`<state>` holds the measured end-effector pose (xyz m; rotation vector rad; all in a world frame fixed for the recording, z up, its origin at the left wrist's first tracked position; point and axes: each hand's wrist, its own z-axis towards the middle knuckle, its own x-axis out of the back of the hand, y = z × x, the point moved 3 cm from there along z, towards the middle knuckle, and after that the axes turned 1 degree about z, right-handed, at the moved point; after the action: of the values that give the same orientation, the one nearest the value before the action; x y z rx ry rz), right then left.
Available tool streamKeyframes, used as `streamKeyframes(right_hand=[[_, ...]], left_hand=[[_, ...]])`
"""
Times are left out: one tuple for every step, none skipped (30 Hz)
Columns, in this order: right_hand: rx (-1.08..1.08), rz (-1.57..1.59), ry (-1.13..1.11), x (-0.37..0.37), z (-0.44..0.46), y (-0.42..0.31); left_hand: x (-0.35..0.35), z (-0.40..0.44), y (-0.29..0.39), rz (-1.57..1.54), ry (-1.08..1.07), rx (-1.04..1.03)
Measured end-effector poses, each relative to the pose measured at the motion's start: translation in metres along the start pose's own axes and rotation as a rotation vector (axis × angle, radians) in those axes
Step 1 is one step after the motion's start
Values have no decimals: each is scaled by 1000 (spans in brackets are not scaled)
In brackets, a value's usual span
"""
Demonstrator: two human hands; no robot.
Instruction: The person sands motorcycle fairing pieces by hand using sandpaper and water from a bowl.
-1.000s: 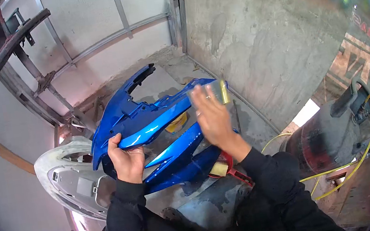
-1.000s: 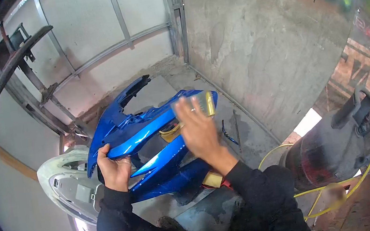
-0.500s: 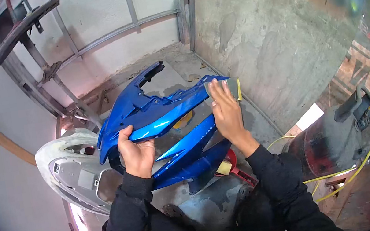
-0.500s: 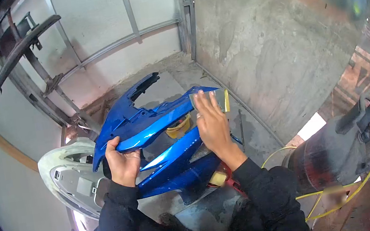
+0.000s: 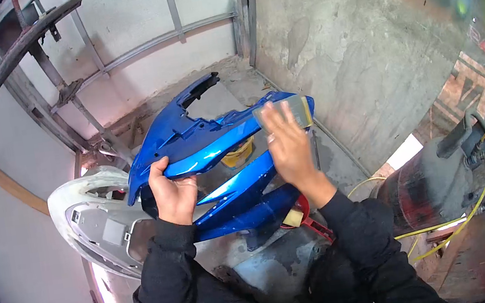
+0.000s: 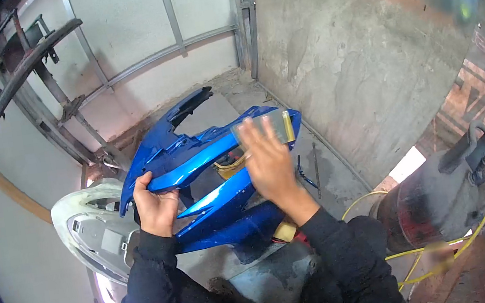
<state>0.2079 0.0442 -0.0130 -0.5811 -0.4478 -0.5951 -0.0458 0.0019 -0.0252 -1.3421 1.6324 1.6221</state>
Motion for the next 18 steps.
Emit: streamKeyframes(right_hand=[[-47,-34,29,4,1,17],[-86,-69,55,8,4,34],[-158,-58,53,13,8,44],[-130,-63,42,11,7,43],[-102,-69,31,7,4,40],[-78,-74,21,3,1,32],[1,-59,-23,-2,-1,15],[70,-10,-23,-3,-3,1],[46,-14,-19,-2,-3,5],[22,-16,-15,-1,-4,12],[-51,6,10,-1,-3,23],[-120,26,33,0,2,28],[-45,-35,40,-1,6,25],[3,-25,9,-7,4,18],[49,-16,-23,-11,2,-3],[93,-6,-55,-13,-1,-22],[131,42,-70,-11,-3,-36],[100,32,-59,-9,-2,-31]], left_hand=[[-2,-3,2,4,-4,5],[-2,-4,3,0,-7,7],[-1,-4,4,0,-19,-8],[1,-3,3,-5,-18,-8],[2,-2,2,-9,-18,-8],[2,-1,0,-11,-17,-6],[1,-1,-1,-9,-16,-12],[-1,-3,-2,-5,-15,-18],[-3,-4,-2,1,-13,-25],[-4,-4,-3,1,-12,-10],[-3,-5,-4,-4,-8,3],[-3,-6,-5,-14,-4,16],[-4,-6,-6,-19,-19,14],[-5,-6,-9,-23,-33,16],[-5,-7,-12,-28,-44,20],[-5,-8,-15,-31,-56,24],[-4,-7,-15,-36,-63,25],[-4,-7,-15,-34,-76,30]])
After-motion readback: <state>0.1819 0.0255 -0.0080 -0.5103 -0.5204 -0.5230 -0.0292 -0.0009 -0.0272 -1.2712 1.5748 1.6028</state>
